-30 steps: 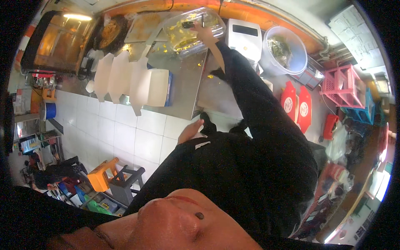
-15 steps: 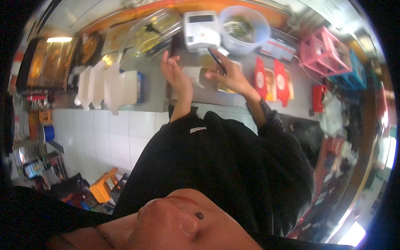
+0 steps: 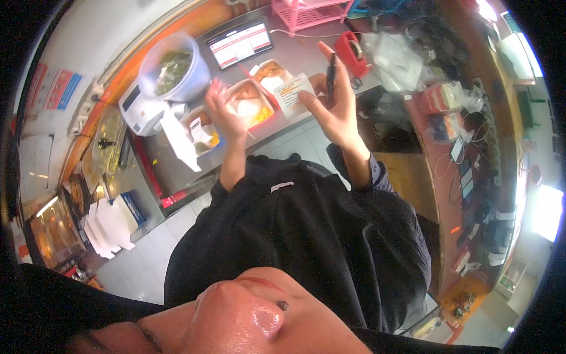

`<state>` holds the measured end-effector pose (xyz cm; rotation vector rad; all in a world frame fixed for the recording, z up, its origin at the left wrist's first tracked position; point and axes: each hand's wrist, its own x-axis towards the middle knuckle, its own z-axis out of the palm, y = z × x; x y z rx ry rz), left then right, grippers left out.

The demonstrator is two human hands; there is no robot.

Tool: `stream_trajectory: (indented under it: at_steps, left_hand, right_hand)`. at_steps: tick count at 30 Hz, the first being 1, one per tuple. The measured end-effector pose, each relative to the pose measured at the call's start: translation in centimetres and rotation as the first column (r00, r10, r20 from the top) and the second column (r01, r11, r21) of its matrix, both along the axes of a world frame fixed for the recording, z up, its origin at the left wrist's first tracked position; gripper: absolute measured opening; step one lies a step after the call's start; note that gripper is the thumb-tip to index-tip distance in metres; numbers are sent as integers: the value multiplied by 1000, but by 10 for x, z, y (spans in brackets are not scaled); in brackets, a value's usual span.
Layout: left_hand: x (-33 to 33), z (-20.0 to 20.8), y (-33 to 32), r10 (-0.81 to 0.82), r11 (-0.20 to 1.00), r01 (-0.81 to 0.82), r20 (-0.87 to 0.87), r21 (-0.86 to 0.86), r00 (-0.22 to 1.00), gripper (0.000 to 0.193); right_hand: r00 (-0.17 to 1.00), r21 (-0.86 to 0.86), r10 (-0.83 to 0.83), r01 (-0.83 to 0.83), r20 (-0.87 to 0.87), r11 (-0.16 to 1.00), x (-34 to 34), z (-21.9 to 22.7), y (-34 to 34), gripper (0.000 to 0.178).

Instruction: The person checks a receipt, marks it with a pen, places a food container into a plastic bag, seals the bag with tape, and adds food items from a tray into another container.

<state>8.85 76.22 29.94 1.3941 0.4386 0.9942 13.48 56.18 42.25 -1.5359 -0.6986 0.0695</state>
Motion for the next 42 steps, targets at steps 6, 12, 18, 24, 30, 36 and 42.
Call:
stream_trajectory:
  at_steps: [6, 12, 18, 24, 30, 36, 42]
  left_hand:
    - [-9, -128, 47, 68, 993, -105, -452, -59, 890, 50]
    - [13, -105, 67, 207, 922, -344, -527, -177, 824, 59]
    - [16, -180, 71, -402, 572, -88, -372, -816, 837, 103]
    - [47, -156, 40, -468, 656, -108, -515, -747, 718, 100]
    - [105, -134, 11, -417, 688, 123, -251, -715, 874, 93]
    - [121, -101, 6, -161, 874, 69, -152, -482, 975, 86]
    - [156, 51, -38, -243, 970, 242, -53, -14, 969, 79]
  right_hand:
    - [985, 222, 118, -89, -122, 971, 32, 24, -4, 79]
    - [963, 366, 244, -186, -118, 912, 81, 38, 5, 87]
    - [973, 339, 230, -221, 13, 915, 120, 46, 2, 88]
    - [975, 330, 214, -182, -65, 927, 136, 38, 14, 83]
    - [903, 371, 416, -352, -106, 859, 152, 38, 21, 86]
    - [868, 386, 479, -400, -131, 831, 167, 46, 14, 87]
    - [842, 426, 519, -419, -148, 801, 184, 51, -4, 88]
